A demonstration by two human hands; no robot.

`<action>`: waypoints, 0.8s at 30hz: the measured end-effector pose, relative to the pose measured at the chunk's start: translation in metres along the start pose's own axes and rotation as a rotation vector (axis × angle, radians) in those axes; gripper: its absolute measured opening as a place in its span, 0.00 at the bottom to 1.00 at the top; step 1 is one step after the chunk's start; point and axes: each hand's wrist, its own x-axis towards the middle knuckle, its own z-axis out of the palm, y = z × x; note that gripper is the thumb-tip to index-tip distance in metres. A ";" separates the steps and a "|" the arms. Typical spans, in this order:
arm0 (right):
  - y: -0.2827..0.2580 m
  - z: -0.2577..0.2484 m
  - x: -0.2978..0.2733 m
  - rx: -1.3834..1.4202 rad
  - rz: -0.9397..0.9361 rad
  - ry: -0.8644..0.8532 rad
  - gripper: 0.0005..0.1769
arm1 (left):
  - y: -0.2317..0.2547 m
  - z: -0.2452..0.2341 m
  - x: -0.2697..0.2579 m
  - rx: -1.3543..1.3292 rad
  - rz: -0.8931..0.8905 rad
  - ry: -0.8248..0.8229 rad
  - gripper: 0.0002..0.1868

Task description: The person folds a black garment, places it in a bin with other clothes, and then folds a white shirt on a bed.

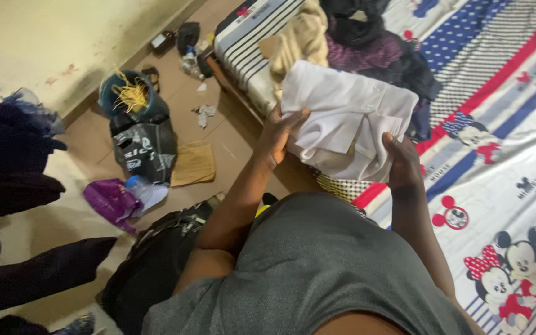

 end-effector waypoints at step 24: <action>0.024 0.277 0.295 -0.186 0.183 -0.249 0.35 | 0.230 -0.177 0.102 0.045 0.212 0.410 0.30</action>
